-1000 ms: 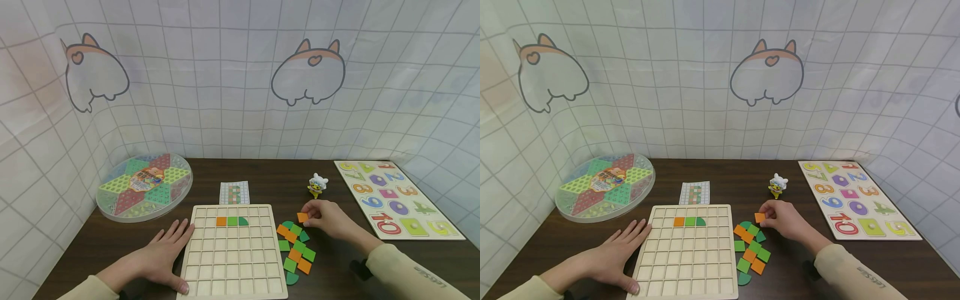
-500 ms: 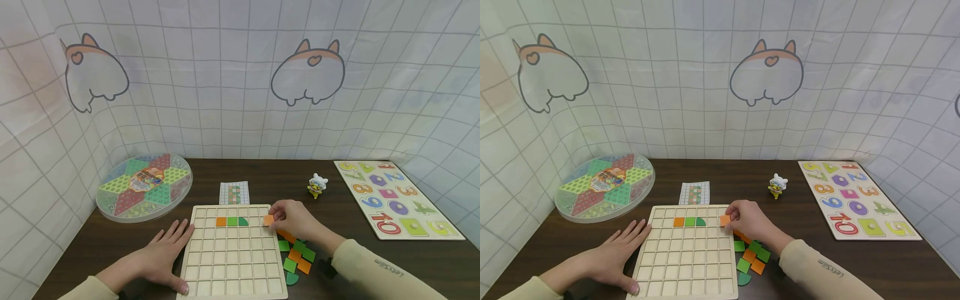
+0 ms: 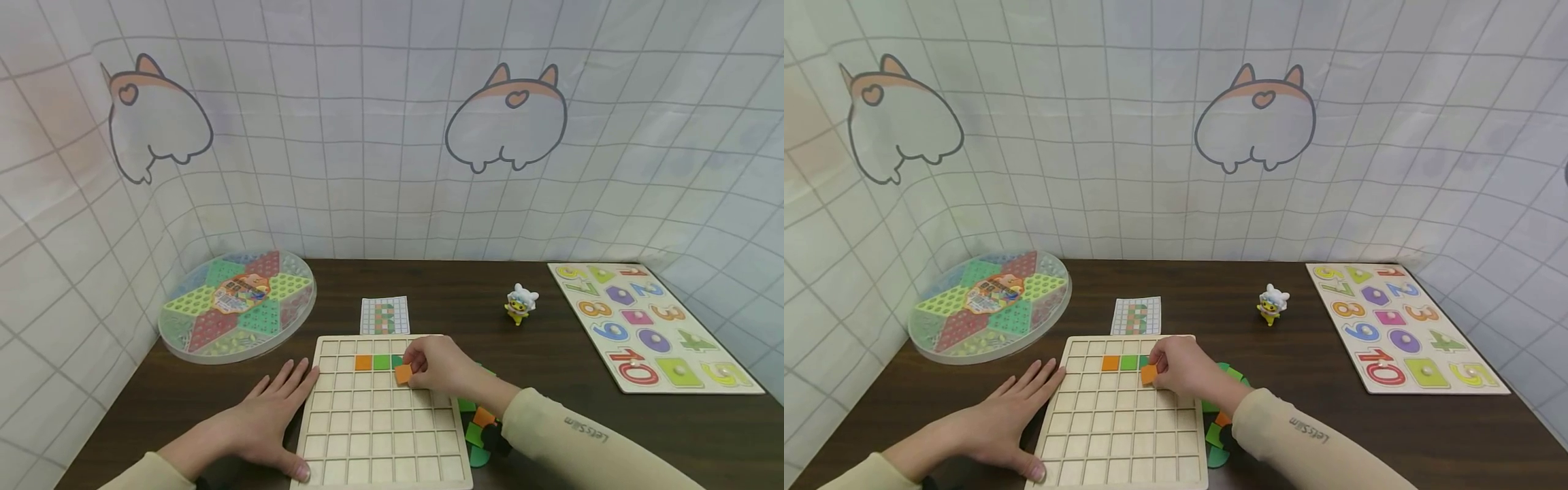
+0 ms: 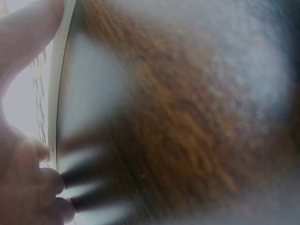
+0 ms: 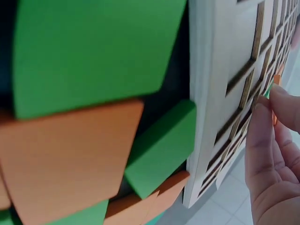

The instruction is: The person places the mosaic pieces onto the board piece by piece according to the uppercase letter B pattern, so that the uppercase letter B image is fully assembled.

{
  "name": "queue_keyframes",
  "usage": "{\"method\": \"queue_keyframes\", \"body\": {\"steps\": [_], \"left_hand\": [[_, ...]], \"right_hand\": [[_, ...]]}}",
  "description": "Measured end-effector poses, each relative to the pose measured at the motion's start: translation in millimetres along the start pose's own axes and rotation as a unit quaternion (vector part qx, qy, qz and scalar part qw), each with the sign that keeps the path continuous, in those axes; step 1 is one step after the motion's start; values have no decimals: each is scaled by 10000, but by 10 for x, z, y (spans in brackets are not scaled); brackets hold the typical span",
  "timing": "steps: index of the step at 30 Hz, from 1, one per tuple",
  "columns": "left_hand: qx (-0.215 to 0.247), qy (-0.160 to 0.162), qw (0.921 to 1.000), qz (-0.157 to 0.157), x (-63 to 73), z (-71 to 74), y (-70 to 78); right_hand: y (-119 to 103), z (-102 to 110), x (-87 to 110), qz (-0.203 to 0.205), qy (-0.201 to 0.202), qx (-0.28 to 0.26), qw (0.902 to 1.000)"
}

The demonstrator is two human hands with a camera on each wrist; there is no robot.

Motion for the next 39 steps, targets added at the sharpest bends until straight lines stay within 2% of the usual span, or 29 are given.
{"method": "queue_keyframes", "body": {"steps": [5, 18, 23, 27, 39], "left_hand": [[-25, 13, 10000, -7, -11, 2, 3], [-63, 16, 10000, 48, -13, -5, -6], [-56, -51, 9999, 86, 0, 8, 40], [-74, -13, 10000, 62, -17, -5, -9], [-89, 3, 10000, 25, -20, -11, -12]], "right_hand": [[-24, -38, -17, 36, 78, 43, 10000], [-67, -89, 3, 56, -48, 118, 9999], [-59, -90, -1, -67, 27, 191, 9998], [-57, -93, -10, -158, 111, 200, 9996], [-64, -80, -14, -66, 201, 286, 9994]]}}
Point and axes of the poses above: each hand's wrist, its own x-axis away from the middle knuckle, its own z-axis out of the back of the hand, y = z × x, the point moved 8 cm from there along -x, towards the middle knuckle, and after that the axes turned 9 degrees about x, right-handed, at the moved point
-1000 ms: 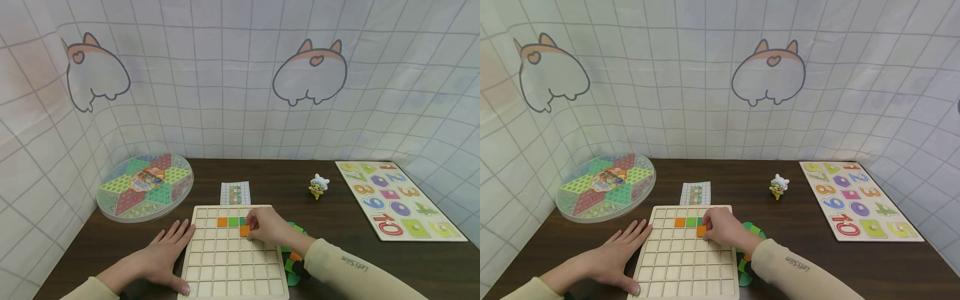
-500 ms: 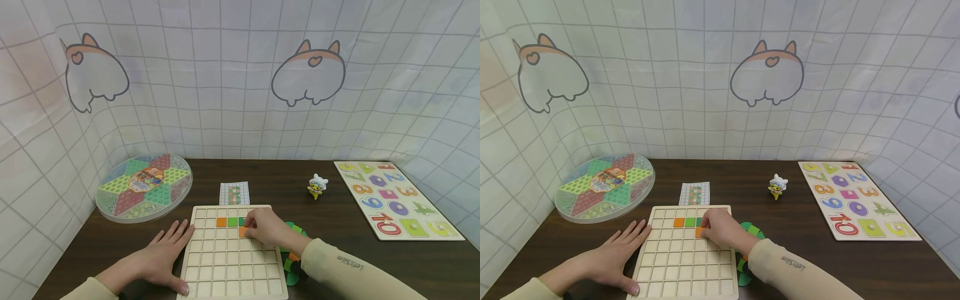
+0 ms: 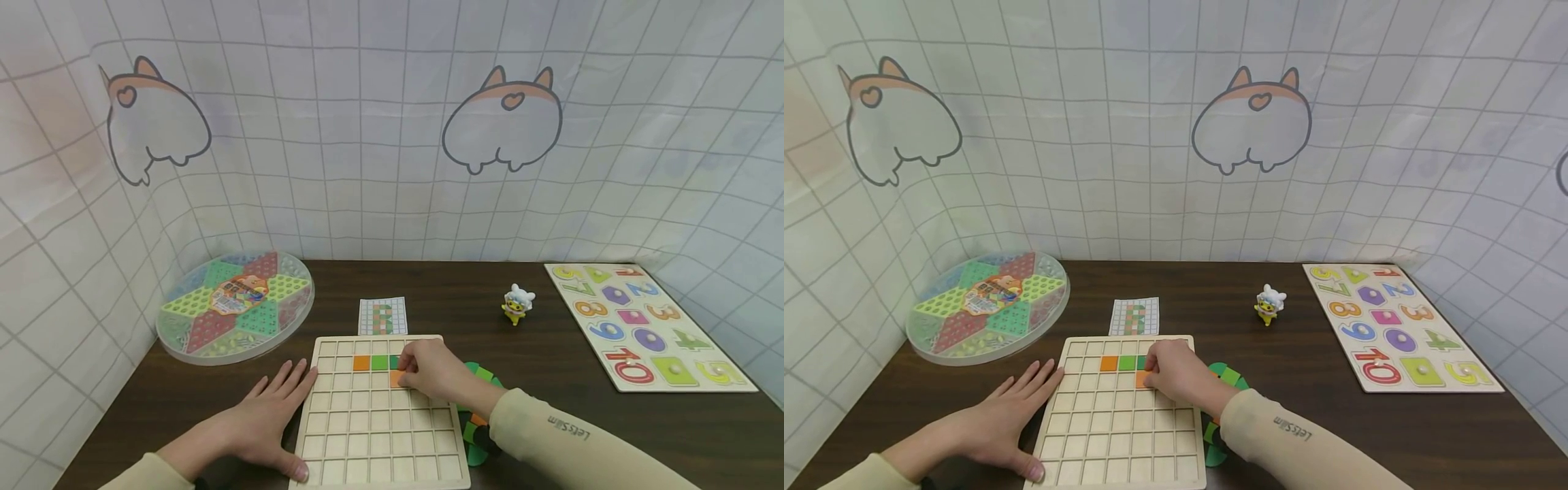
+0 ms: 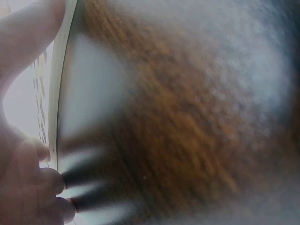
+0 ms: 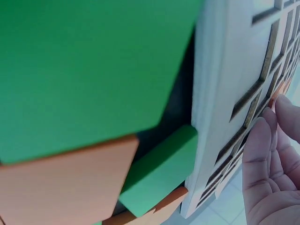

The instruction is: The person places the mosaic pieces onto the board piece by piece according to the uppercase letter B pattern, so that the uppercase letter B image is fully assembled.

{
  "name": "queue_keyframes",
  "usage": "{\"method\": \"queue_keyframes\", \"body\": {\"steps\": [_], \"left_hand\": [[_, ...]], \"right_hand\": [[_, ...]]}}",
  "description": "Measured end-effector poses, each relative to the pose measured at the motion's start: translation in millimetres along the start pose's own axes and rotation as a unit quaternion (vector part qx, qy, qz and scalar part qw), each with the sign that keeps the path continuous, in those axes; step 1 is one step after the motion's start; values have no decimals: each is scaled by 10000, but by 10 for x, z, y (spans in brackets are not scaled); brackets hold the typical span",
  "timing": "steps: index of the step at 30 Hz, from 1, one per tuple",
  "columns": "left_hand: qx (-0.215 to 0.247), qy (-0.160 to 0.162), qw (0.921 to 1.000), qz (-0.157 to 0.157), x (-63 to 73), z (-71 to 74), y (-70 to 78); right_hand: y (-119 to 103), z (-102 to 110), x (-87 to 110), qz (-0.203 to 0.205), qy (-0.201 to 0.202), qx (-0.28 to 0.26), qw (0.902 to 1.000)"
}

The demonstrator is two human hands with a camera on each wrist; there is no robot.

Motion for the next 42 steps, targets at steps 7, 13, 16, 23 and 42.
{"method": "queue_keyframes", "body": {"steps": [7, 13, 16, 23, 42], "left_hand": [[-18, 7, 10000, -43, -2, -12, 15], [-2, -1, 10000, -42, -20, -8, 19], [-7, -12, 10000, -59, -27, -4, 31], [-15, -26, 10000, -51, -26, 12, 53], [-50, 2, 10000, 18, -12, -6, -3]], "right_hand": [[42, 30, 28, 37, -14, 31, 10000], [241, 189, 129, -258, 20, -75, 9996], [398, 291, 205, -451, 49, -135, 9989], [753, 483, 378, -551, 171, -148, 9982], [1044, 439, 399, -373, -249, 117, 9989]]}}
Point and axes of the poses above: each hand's wrist, its own x-axis away from the middle knuckle, its own z-axis out of the back of the hand, y = z × x, the point moved 8 cm from there along -x, towards the middle knuckle, and after that the axes turned 9 degrees about x, right-handed, at the moved point
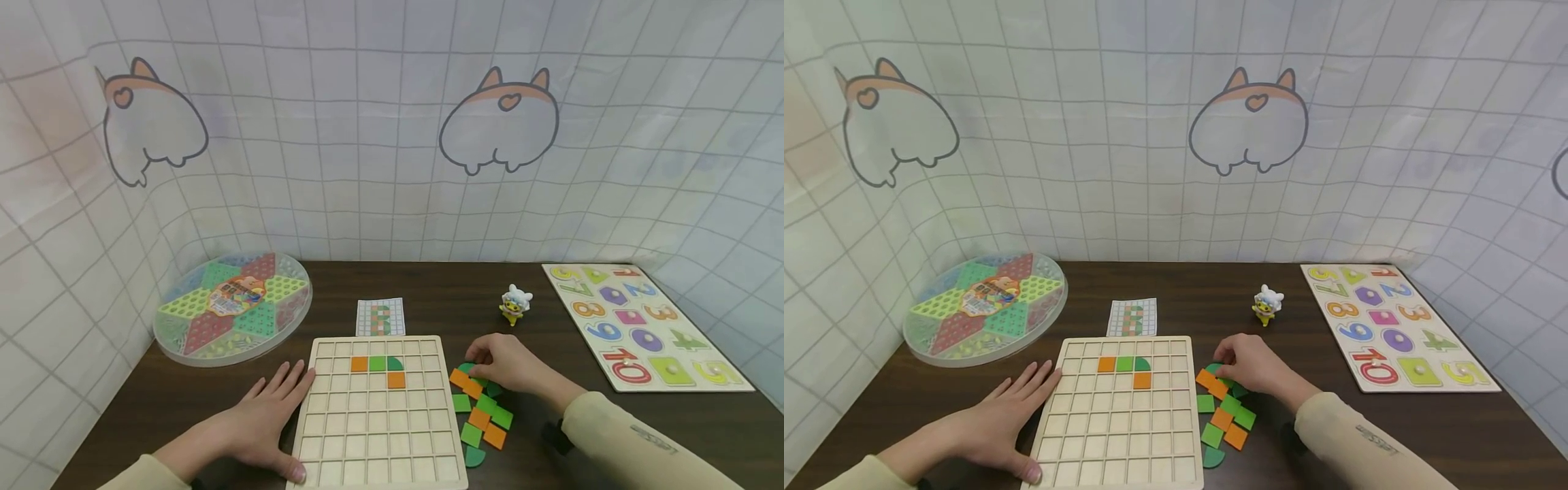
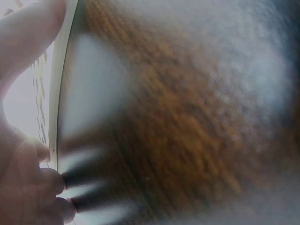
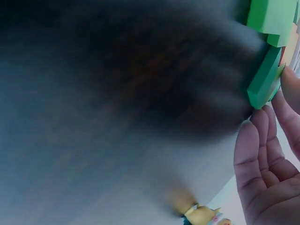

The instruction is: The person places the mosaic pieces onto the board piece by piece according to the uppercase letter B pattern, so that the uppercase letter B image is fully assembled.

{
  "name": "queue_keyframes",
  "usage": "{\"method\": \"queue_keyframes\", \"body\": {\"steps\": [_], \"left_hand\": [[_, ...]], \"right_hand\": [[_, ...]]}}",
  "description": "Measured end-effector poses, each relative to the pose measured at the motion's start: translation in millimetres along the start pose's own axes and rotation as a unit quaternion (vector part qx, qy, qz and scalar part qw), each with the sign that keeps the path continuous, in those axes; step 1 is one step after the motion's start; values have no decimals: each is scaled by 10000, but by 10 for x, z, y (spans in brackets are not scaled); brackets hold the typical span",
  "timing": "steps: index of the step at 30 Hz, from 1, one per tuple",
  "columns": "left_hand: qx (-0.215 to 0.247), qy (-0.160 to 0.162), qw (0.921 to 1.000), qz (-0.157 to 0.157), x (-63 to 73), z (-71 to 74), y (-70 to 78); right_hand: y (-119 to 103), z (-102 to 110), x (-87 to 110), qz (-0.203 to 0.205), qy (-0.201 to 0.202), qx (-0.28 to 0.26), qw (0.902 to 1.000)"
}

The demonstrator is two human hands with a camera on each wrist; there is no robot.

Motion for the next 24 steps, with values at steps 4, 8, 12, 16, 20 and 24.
{"method": "queue_keyframes", "body": {"steps": [4, 8, 12, 16, 20, 24], "left_hand": [[3, -2, 10000, 49, 6, 4, -3], [38, -49, 10000, 31, 11, 6, 9], [126, -167, 9998, -64, 18, 6, 51], [144, -183, 9997, -34, 14, 1, 39], [112, -114, 9999, -27, 3, -3, 15], [141, -114, 9998, -73, 2, -2, 18]], "right_hand": [[-32, -9, -57, -79, -87, 131, 9998], [-23, -6, -106, -199, -147, 220, 9995], [-24, -3, -124, -239, -176, 253, 9992], [-33, 10, -123, -141, -43, 223, 9996], [-16, 24, -114, -118, 147, 136, 9997], [-5, 26, -98, -105, 213, 7, 9997]]}}
Point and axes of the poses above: each hand's wrist, its own x-axis away from the middle knuckle, its own z-axis out of the back of the hand, y = z × x, the point moved 8 cm from there along -x, towards the middle knuckle, and after that the axes turned 9 degrees about x, right-handed, at the moved point
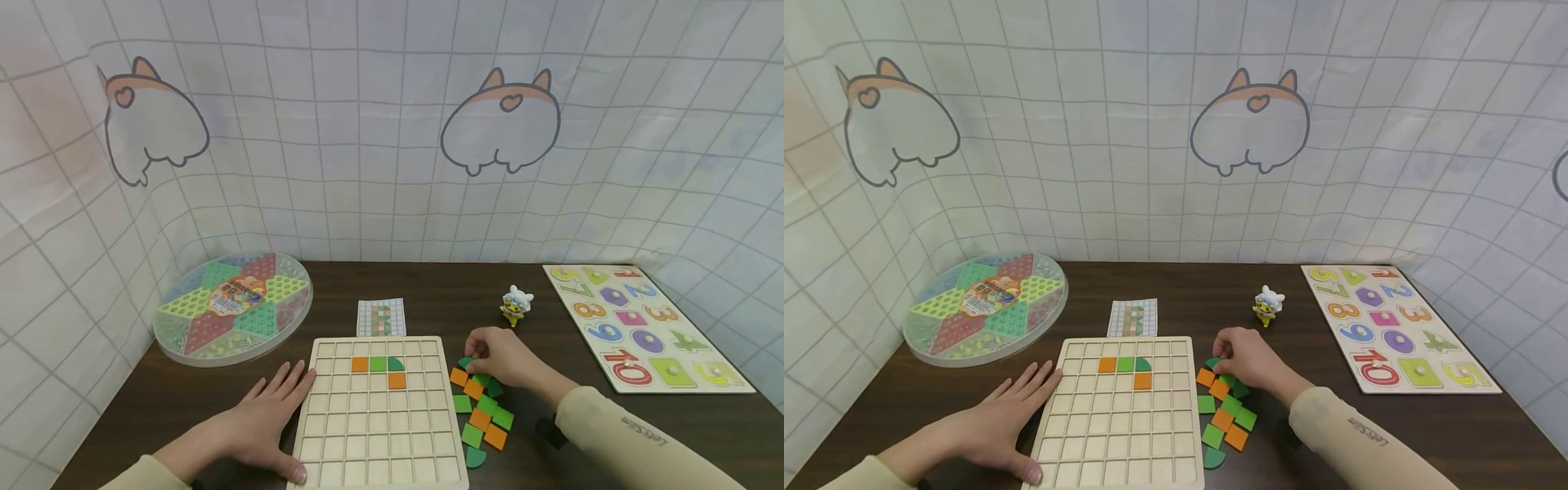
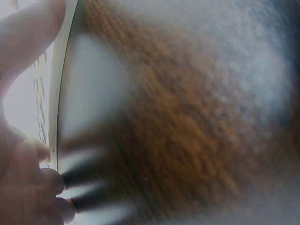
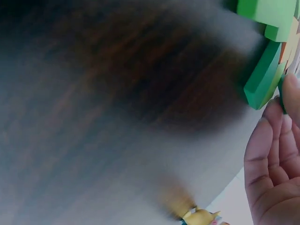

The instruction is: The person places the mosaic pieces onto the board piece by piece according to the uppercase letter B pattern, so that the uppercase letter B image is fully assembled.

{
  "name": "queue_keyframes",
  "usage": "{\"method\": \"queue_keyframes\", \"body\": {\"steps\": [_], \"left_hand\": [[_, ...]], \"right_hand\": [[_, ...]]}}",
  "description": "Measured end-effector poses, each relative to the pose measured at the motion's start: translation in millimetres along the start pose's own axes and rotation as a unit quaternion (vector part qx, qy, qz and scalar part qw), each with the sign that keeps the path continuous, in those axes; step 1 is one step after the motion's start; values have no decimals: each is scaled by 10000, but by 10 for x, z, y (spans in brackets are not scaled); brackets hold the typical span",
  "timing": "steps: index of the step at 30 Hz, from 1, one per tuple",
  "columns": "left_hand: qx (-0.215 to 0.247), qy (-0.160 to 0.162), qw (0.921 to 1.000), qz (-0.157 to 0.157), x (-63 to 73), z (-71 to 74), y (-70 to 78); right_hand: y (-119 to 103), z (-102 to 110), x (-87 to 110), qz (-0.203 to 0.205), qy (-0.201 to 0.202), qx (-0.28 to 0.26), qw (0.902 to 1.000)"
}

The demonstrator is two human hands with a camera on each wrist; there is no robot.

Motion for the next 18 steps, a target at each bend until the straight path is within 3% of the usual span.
{"method": "queue_keyframes", "body": {"steps": [5, 9, 14, 18], "left_hand": [[-96, 16, 9999, 140, -10, -7, -32], [-104, 38, 9999, 80, -1, -2, -8], [4, 6, 10000, -35, 2, 5, 21], [-32, 8, 9999, 95, -4, 5, 2]], "right_hand": [[-61, 6, 31, 269, 4, -91, 9996], [-166, 32, 53, 468, 123, -477, 9977], [-271, 13, 69, 378, 170, -1294, 9907], [-313, -39, 73, 191, 86, -1668, 9858]]}}
Point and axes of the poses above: each hand's wrist, its own x-axis away from the middle knuckle, its own z-axis out of the back of the hand, y = z × x, the point moved 8 cm from there along -x, towards the middle knuckle, and after that the axes turned 9 degrees about x, right-handed, at the moved point
